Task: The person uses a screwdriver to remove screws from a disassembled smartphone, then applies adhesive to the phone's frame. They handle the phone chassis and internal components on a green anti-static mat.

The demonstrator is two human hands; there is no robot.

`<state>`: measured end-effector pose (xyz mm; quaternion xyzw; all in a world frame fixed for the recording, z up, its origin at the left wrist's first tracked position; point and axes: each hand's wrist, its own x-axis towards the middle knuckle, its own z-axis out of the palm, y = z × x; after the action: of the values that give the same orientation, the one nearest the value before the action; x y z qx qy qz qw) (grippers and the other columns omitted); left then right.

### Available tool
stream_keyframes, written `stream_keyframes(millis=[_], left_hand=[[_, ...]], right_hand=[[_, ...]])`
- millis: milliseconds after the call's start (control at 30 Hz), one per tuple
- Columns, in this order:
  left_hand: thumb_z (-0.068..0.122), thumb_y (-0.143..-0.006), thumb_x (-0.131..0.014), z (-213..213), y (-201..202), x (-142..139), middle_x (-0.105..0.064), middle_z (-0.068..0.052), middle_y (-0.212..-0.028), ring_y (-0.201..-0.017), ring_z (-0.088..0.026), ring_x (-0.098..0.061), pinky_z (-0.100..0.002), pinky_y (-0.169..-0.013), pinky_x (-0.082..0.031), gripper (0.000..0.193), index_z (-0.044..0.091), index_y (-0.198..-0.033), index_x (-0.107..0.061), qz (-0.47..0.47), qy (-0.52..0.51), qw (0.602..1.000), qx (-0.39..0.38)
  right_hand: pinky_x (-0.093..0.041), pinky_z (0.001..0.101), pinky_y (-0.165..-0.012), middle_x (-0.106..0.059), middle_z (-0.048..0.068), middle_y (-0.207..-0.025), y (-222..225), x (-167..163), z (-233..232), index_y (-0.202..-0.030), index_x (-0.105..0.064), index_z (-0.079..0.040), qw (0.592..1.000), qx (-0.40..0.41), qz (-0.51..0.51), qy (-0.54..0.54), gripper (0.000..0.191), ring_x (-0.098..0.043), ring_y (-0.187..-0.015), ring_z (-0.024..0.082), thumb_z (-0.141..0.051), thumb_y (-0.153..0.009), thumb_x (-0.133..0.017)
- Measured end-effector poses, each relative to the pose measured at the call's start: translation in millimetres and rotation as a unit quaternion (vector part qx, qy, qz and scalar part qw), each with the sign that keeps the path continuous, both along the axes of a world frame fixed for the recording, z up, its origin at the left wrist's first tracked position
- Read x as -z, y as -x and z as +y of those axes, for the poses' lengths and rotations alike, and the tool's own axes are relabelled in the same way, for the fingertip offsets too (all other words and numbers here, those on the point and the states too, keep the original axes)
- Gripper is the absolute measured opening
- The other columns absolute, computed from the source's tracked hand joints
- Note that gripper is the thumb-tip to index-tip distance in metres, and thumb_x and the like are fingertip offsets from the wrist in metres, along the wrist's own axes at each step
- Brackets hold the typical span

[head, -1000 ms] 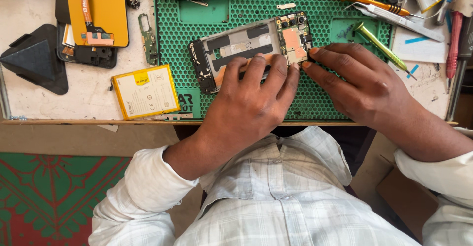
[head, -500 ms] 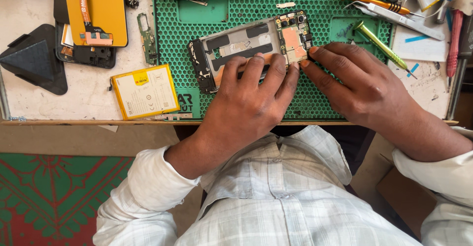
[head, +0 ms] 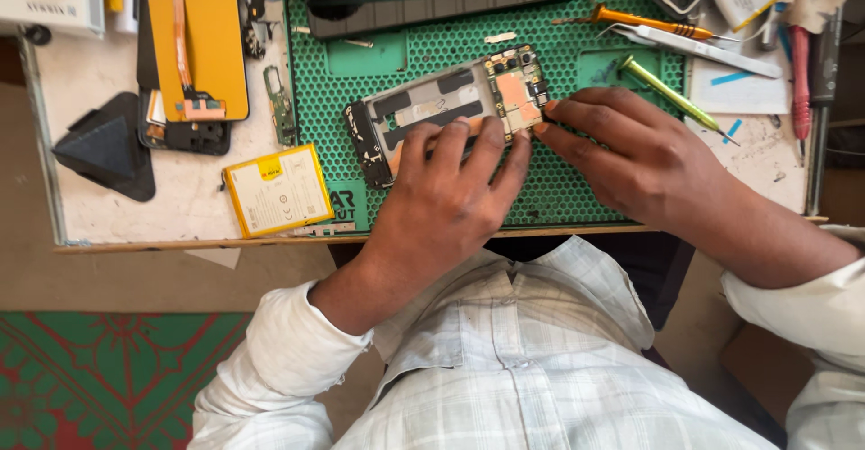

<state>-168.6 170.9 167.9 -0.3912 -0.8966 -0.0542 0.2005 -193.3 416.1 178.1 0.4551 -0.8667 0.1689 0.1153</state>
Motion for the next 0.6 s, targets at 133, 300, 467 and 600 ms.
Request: stream_keyframes(millis=[133, 300, 467, 600], left_hand=[[0.017, -0.098, -0.062, -0.7, 3.2, 0.0, -0.063, -0.011, -0.123, -0.108, -0.026, -0.059, -0.042, -0.098, -0.048, 0.035, 0.006, -0.13, -0.07, -0.003, -0.004, 1.0, -0.002], [0.017, -0.098, -0.061, -0.3, 7.0, -1.8, -0.063, -0.011, -0.122, -0.109, -0.026, -0.059, -0.042, -0.099, -0.047, 0.035, 0.007, -0.13, -0.07, -0.002, -0.005, 1.0, -0.005], [0.016, -0.097, -0.062, -0.4, 8.7, -4.1, -0.063, -0.01, -0.121, -0.107, -0.026, -0.059, -0.041, -0.098, -0.047, 0.034, 0.006, -0.129, -0.071, 0.002, -0.004, 1.0, -0.004], [0.016, -0.097, -0.063, -0.4, 8.5, -5.2, -0.063, -0.01, -0.12, -0.106, -0.025, -0.058, -0.041, -0.098, -0.048, 0.034, 0.005, -0.129, -0.071, 0.009, -0.004, 1.0, -0.005]], right_hand=[[-0.059, 0.0422, -0.092, -0.067, 0.02, -0.121, 5.5, 4.4, 1.2, -0.123, -0.07, 0.005, 1.0, -0.008, 0.007, -0.005, 0.056, -0.066, -0.112, 0.036, 0.002, -0.067, -0.073], [-0.058, 0.0416, -0.093, -0.066, 0.019, -0.121, 9.3, 2.4, 0.9, -0.122, -0.07, 0.004, 1.0, -0.009, 0.018, -0.015, 0.054, -0.065, -0.114, 0.035, -0.001, -0.068, -0.073], [-0.057, 0.0415, -0.095, -0.065, 0.017, -0.121, 9.3, 0.1, -0.7, -0.123, -0.07, 0.005, 0.999, -0.006, 0.029, -0.03, 0.052, -0.064, -0.115, 0.034, -0.003, -0.072, -0.072], [-0.057, 0.0422, -0.095, -0.066, 0.016, -0.119, 10.2, -0.3, -2.0, -0.123, -0.07, 0.005, 0.997, -0.016, 0.054, -0.049, 0.048, -0.065, -0.114, 0.032, -0.005, -0.076, -0.072]])
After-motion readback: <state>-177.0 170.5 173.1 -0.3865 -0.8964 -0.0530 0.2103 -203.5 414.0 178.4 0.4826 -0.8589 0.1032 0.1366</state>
